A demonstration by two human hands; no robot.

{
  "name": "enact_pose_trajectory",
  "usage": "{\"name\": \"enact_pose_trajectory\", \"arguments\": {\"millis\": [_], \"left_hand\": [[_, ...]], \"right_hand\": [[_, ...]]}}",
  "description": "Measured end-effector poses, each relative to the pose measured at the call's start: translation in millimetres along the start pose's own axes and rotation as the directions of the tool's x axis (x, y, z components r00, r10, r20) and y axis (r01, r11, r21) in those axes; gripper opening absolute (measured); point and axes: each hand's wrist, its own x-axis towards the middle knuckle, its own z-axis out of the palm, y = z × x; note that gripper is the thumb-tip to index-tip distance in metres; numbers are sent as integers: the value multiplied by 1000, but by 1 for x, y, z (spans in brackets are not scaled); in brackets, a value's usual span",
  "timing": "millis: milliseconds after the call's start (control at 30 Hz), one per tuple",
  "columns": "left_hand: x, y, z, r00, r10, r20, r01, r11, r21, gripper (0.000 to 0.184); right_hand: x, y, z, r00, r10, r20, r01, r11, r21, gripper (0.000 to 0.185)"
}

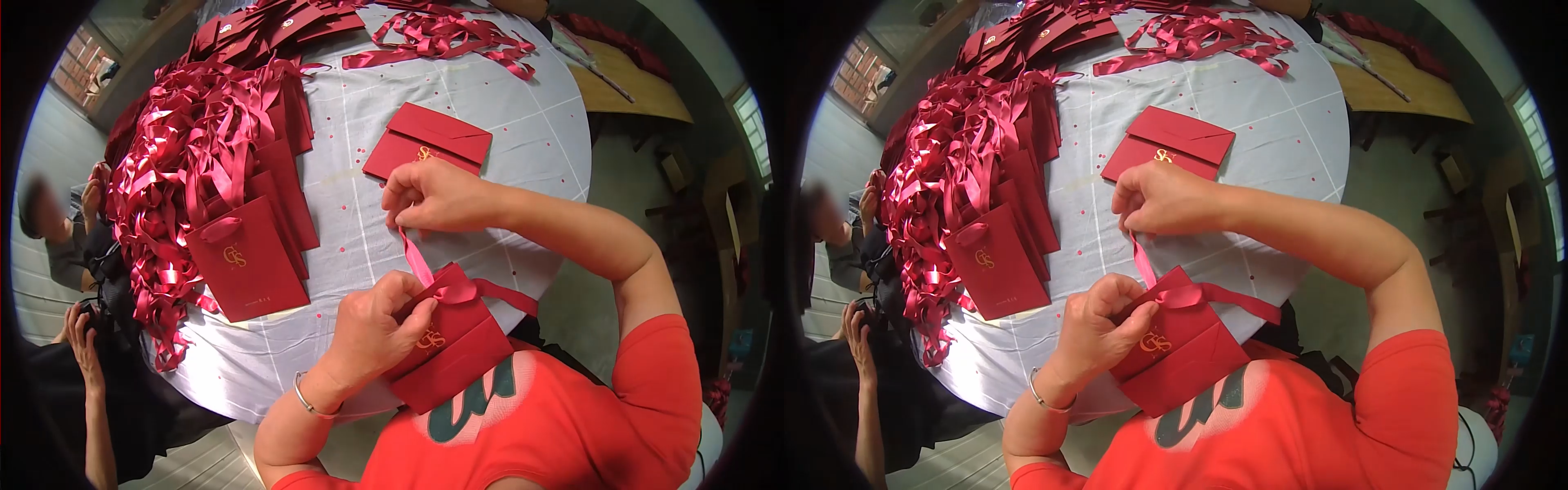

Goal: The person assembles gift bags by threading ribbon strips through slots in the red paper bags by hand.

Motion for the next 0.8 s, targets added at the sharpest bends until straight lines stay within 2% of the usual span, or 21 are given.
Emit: {"name": "enact_pose_trajectory", "arguments": {"millis": [33, 67, 100, 133, 200, 233, 300, 333, 467, 533, 567, 600, 633, 667, 700, 800], "left_hand": [[1, 0, 0, 1000, -1, -2, 1, 1000, -1, 18], [2, -1, -2, 999, -46, 17, 45, 999, 9, 18], [2, -2, -3, 995, -92, 30, 91, 996, 17, 18], [2, -5, -2, 995, -96, 22, 96, 995, 13, 18], [2, -12, 0, 993, -114, 41, 115, 993, -24, 19], [2, -14, 1, 992, -118, 39, 119, 992, -30, 19], [3, -18, 3, 985, -165, 50, 169, 982, -83, 20], [3, -19, 4, 984, -169, 48, 173, 981, -87, 20], [4, -22, 7, 982, -180, 55, 184, 980, -77, 20], [4, -20, 6, 983, -176, 52, 178, 983, -39, 20], [5, -17, 5, 980, -190, 59, 191, 981, -14, 18], [6, -15, 5, 977, -204, 67, 204, 979, 9, 15], [6, -16, 4, 977, -205, 65, 205, 979, 9, 15], [7, -17, 4, 981, -184, 64, 184, 983, 6, 15], [7, -18, 4, 985, -163, 63, 163, 987, 3, 15], [6, -19, 6, 987, -152, 43, 152, 988, 10, 15]], "right_hand": [[-8, -1, 1, 1000, 1, 2, -1, 1000, -1, 22], [-16, -2, 0, 973, -195, -126, 167, 964, -207, 22], [-25, -2, -1, 893, -402, -202, 291, 859, -422, 22], [-37, -4, -2, 889, -379, -257, 283, 895, -344, 21], [-63, -6, -13, 968, -187, -165, 125, 936, -328, 20], [-76, -4, -13, 977, -173, -124, 125, 937, -326, 18], [-102, -2, -9, 997, -59, -51, 31, 896, -443, 21], [-112, -2, -5, 997, -57, -48, 26, 871, -490, 28], [-126, 11, 8, 976, -199, -83, 107, 782, -614, 19], [-129, 9, 9, 979, -136, -152, 54, 891, -450, 11], [-130, 4, 7, 979, -138, -151, 56, 891, -451, 11], [-133, -4, 4, 986, 66, -152, -87, 986, -139, 11], [-136, -12, 1, 962, 258, -87, -240, 954, 181, 12], [-140, -18, -4, 972, 232, -36, -214, 939, 270, 17], [-142, -20, -6, 972, 233, -33, -216, 939, 267, 17], [-150, -23, -11, 983, 162, -84, -124, 930, 345, 20]]}}
